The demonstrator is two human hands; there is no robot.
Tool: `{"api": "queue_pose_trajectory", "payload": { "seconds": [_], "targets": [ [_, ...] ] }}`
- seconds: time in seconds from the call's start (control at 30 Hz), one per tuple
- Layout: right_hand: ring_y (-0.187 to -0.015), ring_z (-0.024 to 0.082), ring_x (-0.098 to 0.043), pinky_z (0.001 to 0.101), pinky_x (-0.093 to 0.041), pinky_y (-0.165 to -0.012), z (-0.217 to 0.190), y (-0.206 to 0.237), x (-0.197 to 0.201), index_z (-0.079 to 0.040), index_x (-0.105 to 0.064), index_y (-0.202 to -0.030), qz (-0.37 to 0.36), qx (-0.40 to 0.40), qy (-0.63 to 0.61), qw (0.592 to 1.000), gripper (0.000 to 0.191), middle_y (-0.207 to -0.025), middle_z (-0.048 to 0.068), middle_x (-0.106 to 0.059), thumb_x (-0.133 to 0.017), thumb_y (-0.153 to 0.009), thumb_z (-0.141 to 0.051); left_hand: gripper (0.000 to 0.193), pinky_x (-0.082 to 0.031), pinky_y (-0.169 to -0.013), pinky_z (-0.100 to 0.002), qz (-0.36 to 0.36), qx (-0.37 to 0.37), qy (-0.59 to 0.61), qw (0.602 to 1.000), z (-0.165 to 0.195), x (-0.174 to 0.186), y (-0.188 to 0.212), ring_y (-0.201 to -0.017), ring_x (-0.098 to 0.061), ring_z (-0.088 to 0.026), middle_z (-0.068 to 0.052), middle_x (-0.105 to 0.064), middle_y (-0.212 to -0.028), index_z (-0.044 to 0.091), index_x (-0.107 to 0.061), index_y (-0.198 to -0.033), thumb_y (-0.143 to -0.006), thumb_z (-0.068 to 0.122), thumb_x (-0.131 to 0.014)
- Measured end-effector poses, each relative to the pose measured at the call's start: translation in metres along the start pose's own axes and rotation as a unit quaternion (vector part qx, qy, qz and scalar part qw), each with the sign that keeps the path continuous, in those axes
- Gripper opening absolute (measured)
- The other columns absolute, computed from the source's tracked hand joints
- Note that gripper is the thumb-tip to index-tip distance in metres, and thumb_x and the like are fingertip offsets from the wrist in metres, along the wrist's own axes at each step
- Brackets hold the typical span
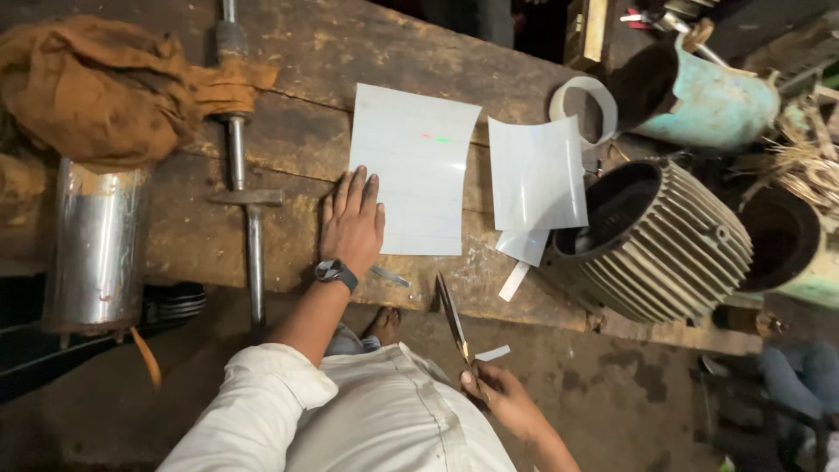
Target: The person cuts a small piece from a white sheet with scissors, then spreads the sheet on the workbench, aligns a steel ruler on it, and marks lines with a pencil. They then cut the sheet lengthwise into strips with scissors and set the cut strips on the bench.
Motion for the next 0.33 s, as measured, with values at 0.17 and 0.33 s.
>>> {"api": "queue_pose_trajectory", "payload": {
  "seconds": [0.17,0.33],
  "targets": [
    [-0.067,0.01,-0.042,0.0298,-0.035,-0.059,-0.01,-0.016,-0.011,-0.004,-0.062,-0.082,0.024,0.027,-0.028,0.999,0.041,-0.069,-0.004,-0.05,-0.071,-0.093,-0.043,0.054,-0.027,-0.12,-0.058,0.047,0.019,-0.074,0.996,0.012,-0.007,0.005,-0.152,-0.028,-0.034,-0.014,-0.036,-0.163,0.006,-0.049,-0.151,-0.104,0.032,-0.052],
    [-0.062,0.012,-0.05,0.0304,-0.039,-0.057,-0.026,-0.04,-0.016,-0.004,-0.064,-0.082,0.009,0.056,-0.072,0.996,0.042,-0.066,0.0,-0.057,-0.073,-0.091,-0.044,0.046,-0.024,-0.124,-0.06,-0.057,-0.007,-0.081,0.995,0.014,0.0,0.016,-0.149,-0.029,-0.034,-0.012,-0.04,-0.157,0.015,-0.053,-0.145,-0.105,0.039,-0.053]
  ]
}}
Point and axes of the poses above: each hand's wrist, its own y-axis away from the middle knuckle, its own x-axis out of the back of the hand, z = x × y, the point moved 9 cm from there along -y, towards the middle knuckle
